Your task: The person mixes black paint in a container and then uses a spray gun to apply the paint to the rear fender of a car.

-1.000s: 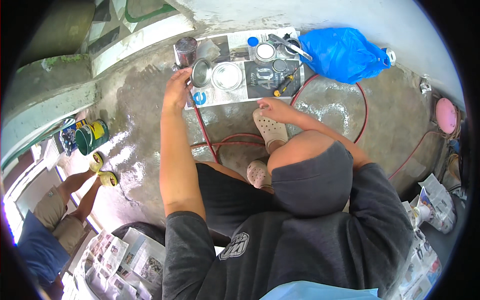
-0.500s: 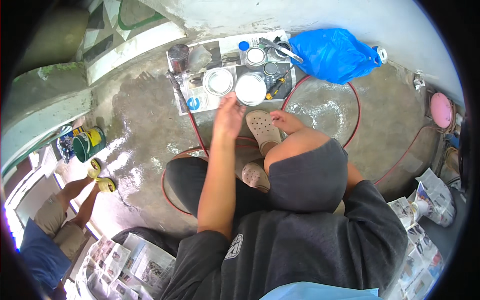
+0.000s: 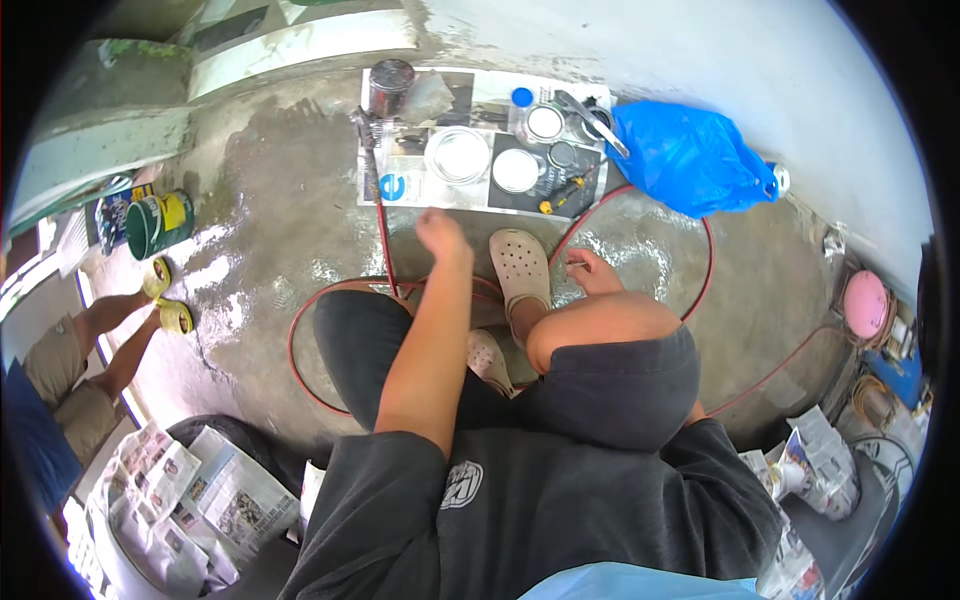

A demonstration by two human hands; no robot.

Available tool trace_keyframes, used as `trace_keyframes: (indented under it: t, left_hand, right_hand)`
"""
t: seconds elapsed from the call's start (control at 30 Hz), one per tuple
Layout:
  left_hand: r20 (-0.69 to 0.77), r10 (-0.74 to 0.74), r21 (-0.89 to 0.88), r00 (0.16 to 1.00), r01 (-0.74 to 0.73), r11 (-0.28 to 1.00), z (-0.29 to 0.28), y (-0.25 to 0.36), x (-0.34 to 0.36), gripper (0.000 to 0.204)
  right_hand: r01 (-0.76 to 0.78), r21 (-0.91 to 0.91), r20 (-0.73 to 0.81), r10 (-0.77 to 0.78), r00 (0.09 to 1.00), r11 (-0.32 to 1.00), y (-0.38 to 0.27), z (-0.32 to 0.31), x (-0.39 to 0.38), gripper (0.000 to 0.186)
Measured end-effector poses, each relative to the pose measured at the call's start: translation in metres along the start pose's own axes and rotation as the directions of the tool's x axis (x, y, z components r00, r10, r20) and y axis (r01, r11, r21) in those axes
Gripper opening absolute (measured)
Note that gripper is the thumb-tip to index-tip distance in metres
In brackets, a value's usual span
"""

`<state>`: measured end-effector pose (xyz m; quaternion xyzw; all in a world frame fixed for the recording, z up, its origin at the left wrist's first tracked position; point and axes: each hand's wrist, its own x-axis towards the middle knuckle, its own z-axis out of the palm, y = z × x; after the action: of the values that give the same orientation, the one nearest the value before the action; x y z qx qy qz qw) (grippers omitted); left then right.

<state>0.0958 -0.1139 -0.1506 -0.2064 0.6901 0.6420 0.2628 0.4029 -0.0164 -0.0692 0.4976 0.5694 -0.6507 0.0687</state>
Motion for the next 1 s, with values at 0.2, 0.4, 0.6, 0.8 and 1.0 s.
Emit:
trace_keyframes:
  t: [0.2,0.4,0.6,0.8,1.0]
  left_hand:
    - [-0.033,0.406,0.785,0.913,-0.227,0.576,0.022,0.145,0.089,0.081]
    - [0.192,0.075,0.809,0.979,-0.201,0.552,-0.020,0.179,0.227,0.069]
    - [0.442,0.003,0.727,0.897,-0.361,0.584,0.003,0.153,0.137,0.056]
    - [0.540,0.114,0.637,0.834,-0.493,0.592,-0.060,0.215,0.038,0.061]
    - [0.522,-0.141,0.697,0.841,-0.325,0.640,-0.109,0.221,0.029,0.075]
  right_hand:
    - [0.213,-0.078,0.015,-0.213,0.977,0.974,-0.071,-0.006,0.008,0.040]
    - [0.452,-0.266,0.271,-0.384,0.883,0.851,-0.231,0.011,0.010,0.033]
    - [0.697,-0.648,0.459,-0.574,0.679,0.307,-0.349,0.032,0.067,0.050]
    - [0.739,-0.664,0.619,-0.471,0.628,0.113,-0.400,0.123,0.085,0.077]
    - [0.799,-0.593,0.708,-0.406,0.578,0.102,-0.384,0.166,0.072,0.071]
